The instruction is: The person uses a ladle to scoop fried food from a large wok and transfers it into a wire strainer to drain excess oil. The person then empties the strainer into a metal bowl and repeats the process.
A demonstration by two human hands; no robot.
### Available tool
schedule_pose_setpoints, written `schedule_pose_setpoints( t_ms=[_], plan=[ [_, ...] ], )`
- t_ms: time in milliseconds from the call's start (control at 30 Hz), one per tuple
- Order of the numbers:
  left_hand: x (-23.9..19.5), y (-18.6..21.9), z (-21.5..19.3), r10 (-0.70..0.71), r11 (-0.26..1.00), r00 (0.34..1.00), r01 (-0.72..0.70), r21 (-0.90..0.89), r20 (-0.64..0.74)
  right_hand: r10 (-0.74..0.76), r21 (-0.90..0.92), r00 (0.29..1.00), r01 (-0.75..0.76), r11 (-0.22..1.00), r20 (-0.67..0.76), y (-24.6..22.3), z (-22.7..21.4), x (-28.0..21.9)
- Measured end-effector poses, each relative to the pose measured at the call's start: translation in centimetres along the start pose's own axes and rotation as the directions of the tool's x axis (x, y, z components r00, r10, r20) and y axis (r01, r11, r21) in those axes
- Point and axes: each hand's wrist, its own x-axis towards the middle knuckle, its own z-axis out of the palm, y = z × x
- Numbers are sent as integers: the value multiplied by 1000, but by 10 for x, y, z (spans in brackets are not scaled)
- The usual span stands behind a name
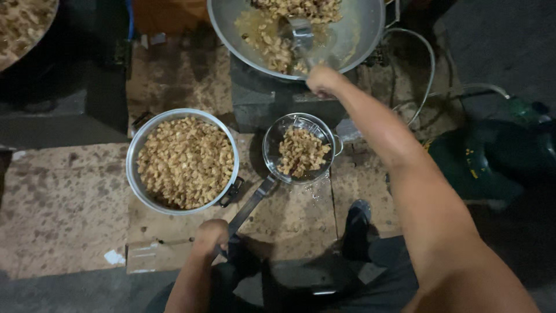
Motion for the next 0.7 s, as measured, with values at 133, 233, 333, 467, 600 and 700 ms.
schedule_pose_setpoints(
  t_ms=[133,233,333,467,600,700],
  plan=[
    [-11,12,-15,-44,998,990,39,43,135,30,316,996,-55,947,84,-46,15,5],
    [-10,16,-31,-54,997,982,42,67,180,38,500,990,-101,860,135,-67,5,7],
    [-9,17,-35,-55,997,985,44,71,165,3,678,984,-124,725,177,-68,3,23],
    [2,13,-37,-42,992,977,15,128,209,-106,826,908,-314,468,405,-65,8,47],
    [5,-3,-22,-26,993,1000,27,112,-16,-253,895,869,-360,264,424,-49,11,38],
    [20,-10,-11,2,996,1000,0,94,-22,-280,906,862,-406,118,422,-30,13,12]
  ],
)
